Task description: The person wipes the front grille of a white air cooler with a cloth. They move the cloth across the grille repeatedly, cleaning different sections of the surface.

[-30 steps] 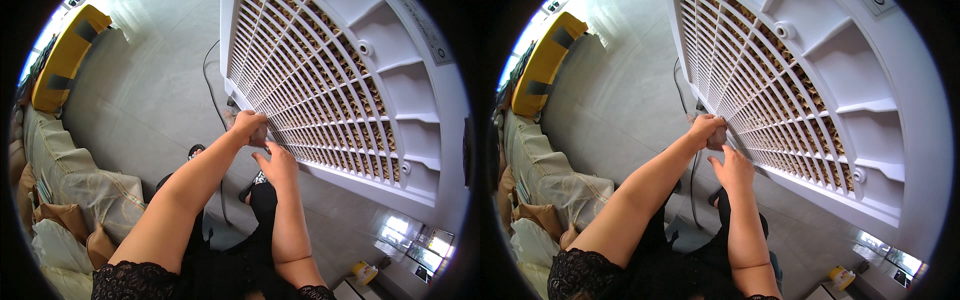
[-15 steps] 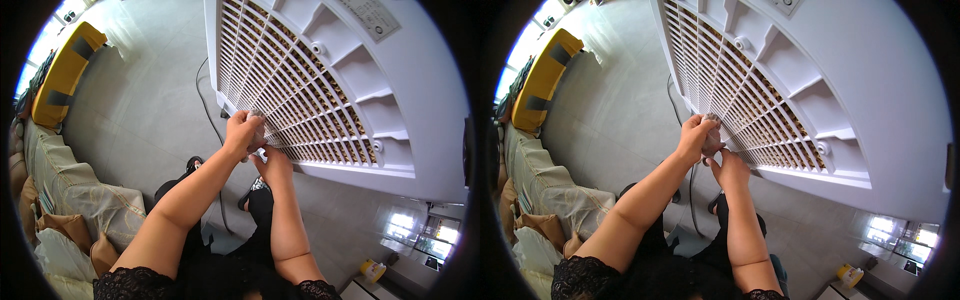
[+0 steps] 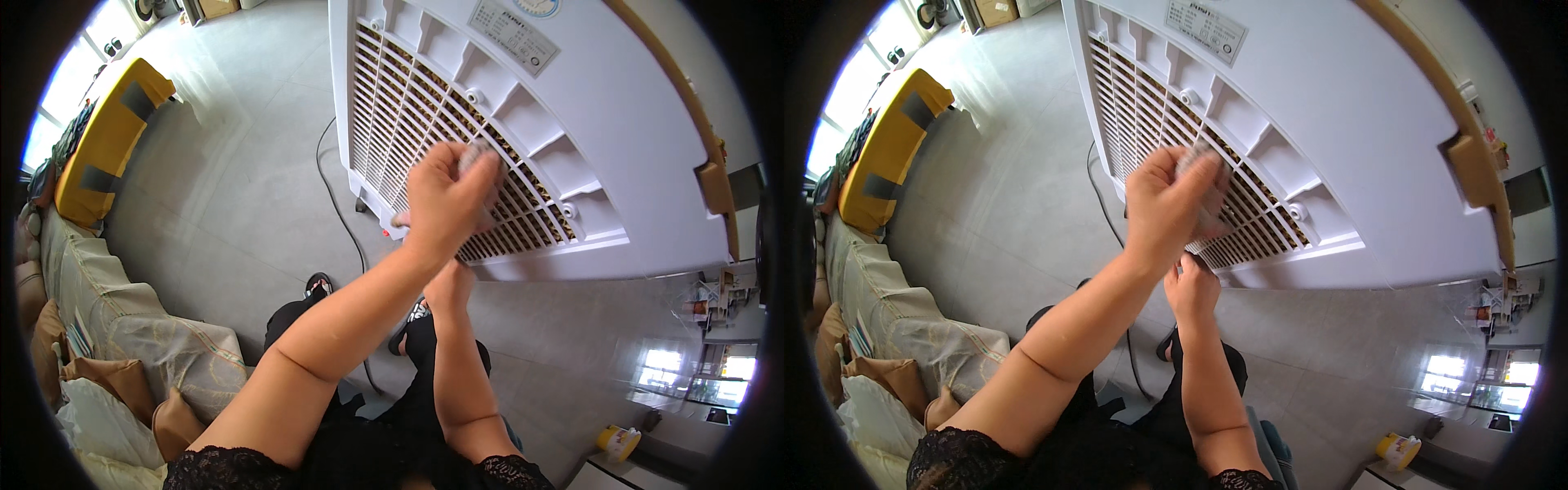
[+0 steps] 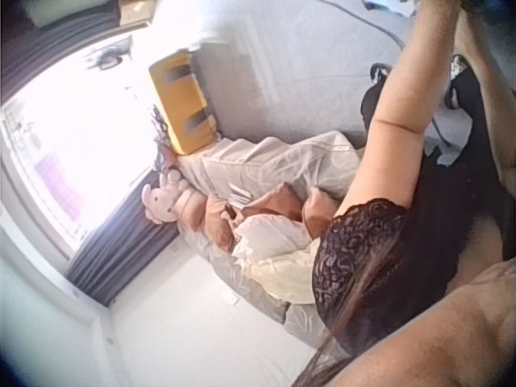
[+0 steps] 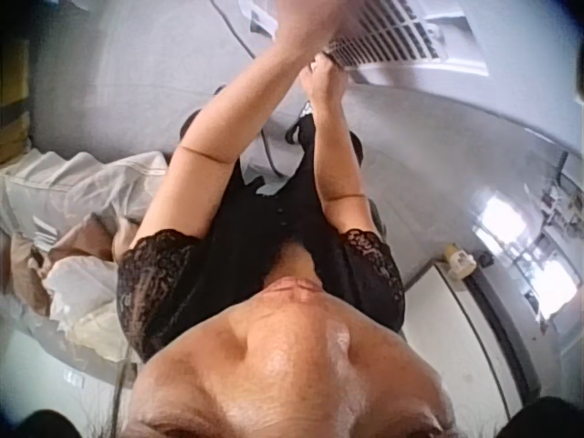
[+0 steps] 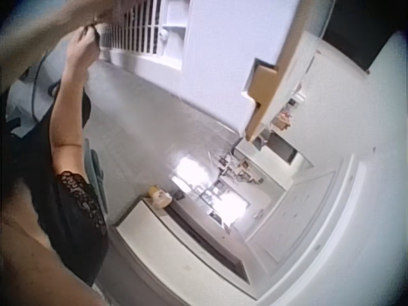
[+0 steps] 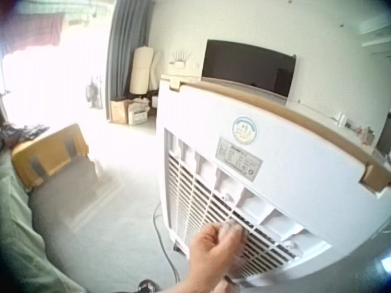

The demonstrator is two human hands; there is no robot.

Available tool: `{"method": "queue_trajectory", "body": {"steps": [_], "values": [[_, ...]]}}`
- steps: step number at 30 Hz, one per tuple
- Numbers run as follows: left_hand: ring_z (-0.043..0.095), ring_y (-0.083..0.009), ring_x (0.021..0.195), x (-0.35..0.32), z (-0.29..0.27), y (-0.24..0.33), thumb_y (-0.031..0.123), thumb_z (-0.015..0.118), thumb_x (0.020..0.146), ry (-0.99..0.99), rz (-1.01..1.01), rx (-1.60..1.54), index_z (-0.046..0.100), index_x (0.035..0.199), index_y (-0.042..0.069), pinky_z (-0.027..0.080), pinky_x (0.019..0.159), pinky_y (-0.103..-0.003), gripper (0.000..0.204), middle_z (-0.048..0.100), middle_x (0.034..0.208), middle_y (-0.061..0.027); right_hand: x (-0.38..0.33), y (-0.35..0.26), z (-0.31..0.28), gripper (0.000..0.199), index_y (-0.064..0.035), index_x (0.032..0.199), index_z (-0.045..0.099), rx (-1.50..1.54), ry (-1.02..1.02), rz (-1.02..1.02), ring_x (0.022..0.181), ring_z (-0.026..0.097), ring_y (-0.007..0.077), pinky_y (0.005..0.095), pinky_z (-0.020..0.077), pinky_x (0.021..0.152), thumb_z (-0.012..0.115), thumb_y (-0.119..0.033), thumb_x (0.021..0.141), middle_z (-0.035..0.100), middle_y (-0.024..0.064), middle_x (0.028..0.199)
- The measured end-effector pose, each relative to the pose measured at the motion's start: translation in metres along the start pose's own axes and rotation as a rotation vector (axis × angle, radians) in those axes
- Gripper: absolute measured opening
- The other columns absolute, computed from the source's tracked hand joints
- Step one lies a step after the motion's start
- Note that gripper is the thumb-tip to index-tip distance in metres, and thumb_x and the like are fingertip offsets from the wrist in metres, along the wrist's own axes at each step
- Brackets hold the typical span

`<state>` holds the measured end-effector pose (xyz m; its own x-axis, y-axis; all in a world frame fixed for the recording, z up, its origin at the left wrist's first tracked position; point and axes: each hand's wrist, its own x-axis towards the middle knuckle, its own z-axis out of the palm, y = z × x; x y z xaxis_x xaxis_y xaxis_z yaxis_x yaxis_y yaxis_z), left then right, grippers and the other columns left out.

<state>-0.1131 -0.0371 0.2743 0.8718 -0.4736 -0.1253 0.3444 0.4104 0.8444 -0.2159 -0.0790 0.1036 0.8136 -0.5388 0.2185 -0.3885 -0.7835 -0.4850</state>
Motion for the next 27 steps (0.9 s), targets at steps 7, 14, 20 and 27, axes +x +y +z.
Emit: {"method": "queue_trajectory", "body": {"steps": [7,14,20,27], "values": [[0.058,-0.0070,0.060,0.009,-0.002,0.013,0.015,0.069,0.085,0.047,0.073,0.026,0.066,0.082,-0.004,0.047,0.053,-0.022,0.020,0.067,0.072,-0.0060,-0.010,-0.029,-0.036,0.012,-0.0084,0.088,0.068,0.100,0.128,0.003,0.062,0.065,0.0277,0.0380,0.0519,0.057,0.068,-0.020,0.085,0.068,0.0090,0.073],[0.057,-0.0096,0.054,-0.001,-0.007,0.021,0.018,0.066,0.086,-0.091,0.010,0.016,0.066,0.078,-0.001,0.046,0.048,-0.024,0.021,0.064,0.068,-0.0055,-0.014,-0.037,-0.071,0.013,-0.0077,0.088,0.069,0.068,0.162,0.006,0.065,0.066,0.0290,0.0378,0.0516,0.057,0.069,-0.021,0.085,0.069,0.0100,0.077],[0.057,-0.0110,0.052,-0.009,0.005,0.014,0.009,0.065,0.083,-0.108,0.013,0.004,0.064,0.072,-0.004,0.046,0.048,-0.025,0.018,0.061,0.060,-0.0054,-0.019,-0.050,-0.076,0.015,-0.0074,0.086,0.069,0.000,0.106,0.065,0.068,0.066,0.0294,0.0391,0.0519,0.059,0.069,-0.022,0.085,0.069,0.0094,0.078],[0.058,-0.0123,0.056,0.007,0.003,0.023,0.010,0.065,0.086,-0.015,-0.068,-0.161,0.063,0.075,-0.004,0.048,0.051,-0.027,0.018,0.063,0.066,-0.0094,-0.016,-0.046,-0.067,0.014,-0.0075,0.087,0.069,0.063,0.184,0.026,0.067,0.066,0.0276,0.0380,0.0521,0.060,0.069,-0.021,0.084,0.069,0.0074,0.075]]}}
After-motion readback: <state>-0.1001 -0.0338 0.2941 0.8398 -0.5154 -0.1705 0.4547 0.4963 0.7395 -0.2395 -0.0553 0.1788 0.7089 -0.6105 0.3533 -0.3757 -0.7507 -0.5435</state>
